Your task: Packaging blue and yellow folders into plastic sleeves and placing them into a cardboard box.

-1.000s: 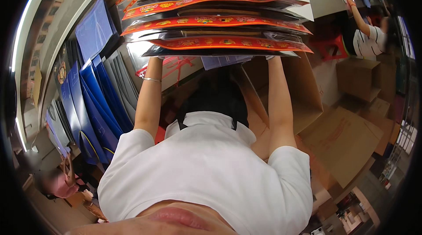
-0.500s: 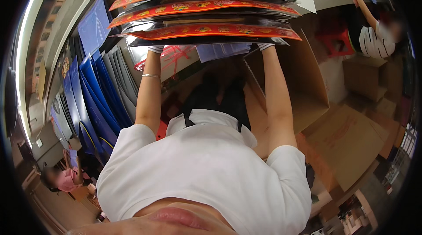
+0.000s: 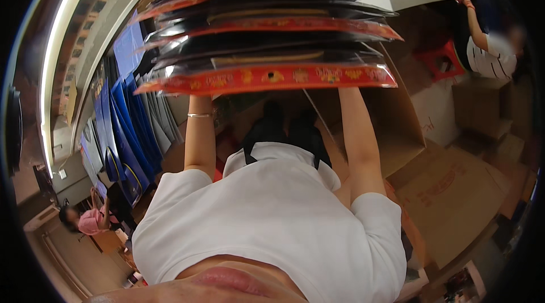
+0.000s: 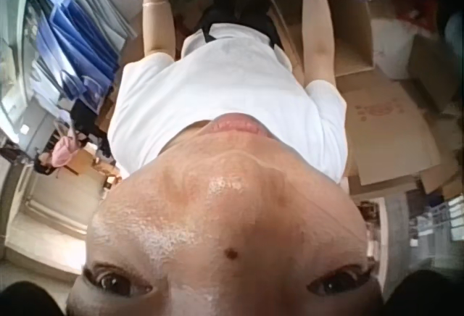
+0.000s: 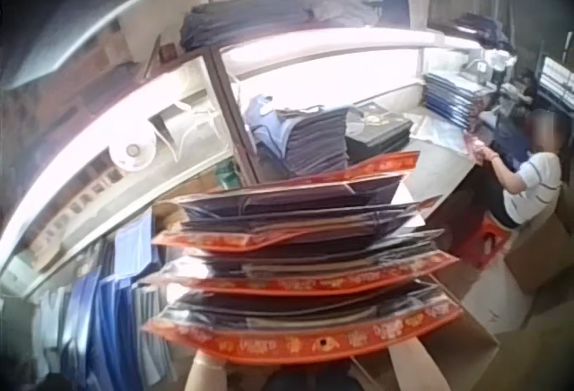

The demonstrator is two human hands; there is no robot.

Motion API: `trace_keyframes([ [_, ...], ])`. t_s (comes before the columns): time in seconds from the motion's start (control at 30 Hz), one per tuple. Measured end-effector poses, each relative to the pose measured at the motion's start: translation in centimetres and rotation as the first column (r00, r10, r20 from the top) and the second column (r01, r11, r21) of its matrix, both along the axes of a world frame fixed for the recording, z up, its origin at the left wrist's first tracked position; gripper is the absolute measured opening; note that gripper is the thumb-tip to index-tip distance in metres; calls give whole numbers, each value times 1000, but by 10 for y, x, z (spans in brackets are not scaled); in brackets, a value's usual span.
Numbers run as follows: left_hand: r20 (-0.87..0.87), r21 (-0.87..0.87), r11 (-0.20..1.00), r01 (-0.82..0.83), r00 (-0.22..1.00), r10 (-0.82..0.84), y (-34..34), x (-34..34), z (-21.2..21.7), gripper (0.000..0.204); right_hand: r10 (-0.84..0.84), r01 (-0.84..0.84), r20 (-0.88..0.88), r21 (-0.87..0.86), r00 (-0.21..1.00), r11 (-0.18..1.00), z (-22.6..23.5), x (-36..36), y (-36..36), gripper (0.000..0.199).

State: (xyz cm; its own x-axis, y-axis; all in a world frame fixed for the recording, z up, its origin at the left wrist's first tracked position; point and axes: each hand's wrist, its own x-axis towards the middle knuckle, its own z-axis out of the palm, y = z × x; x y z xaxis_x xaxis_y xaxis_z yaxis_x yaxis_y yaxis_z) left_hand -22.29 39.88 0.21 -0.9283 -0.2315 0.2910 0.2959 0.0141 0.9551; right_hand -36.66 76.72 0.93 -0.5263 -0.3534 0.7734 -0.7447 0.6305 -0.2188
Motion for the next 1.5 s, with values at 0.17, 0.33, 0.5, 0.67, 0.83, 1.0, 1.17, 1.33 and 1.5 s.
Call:
trace_keyframes([
  [0.17, -35, 159, 980, 118, 993, -114, 52, 12, 34, 32, -155, 157, -80, 24, 985, 987, 7, -18, 76, 38],
  [0.33, -18, 333, 907, 258, 963, -268, 95, -13, 45, 34, -344, 352, -106, 67, 933, 934, -2, -3, 148, 38],
  [0.5, 26, 519, 768, 376, 891, -453, 119, -63, 41, 37, -551, 562, -110, 139, 827, 816, -11, 40, 206, 38],
  [0.67, 89, 724, 555, 410, 742, -665, 171, -117, 14, 39, -758, 752, -105, 272, 644, 601, -20, 110, 257, 38],
  [0.83, 180, 858, 444, 258, 659, -730, 261, -241, -74, 41, -831, 784, -74, 388, 551, 485, -27, 169, 260, 38],
  [1.0, 178, 226, 553, 802, 524, -833, 406, -160, 27, 19, -682, 897, 664, 41, 305, 441, -54, 234, 281, 38],
  [1.17, 450, 19, 447, 894, 392, -802, 451, -145, -127, 44, 83, 863, 859, -501, 505, -58, -222, 304, 290, 44],
  [1.33, 740, -146, 482, 864, 419, -526, 453, -128, -307, 79, 71, 930, 960, -279, 270, 238, -356, 303, 272, 65],
  [1.5, 831, -65, 348, 935, 244, -500, 447, -121, -443, 70, 115, 712, 865, 319, -488, 626, -493, 308, 287, 73],
])
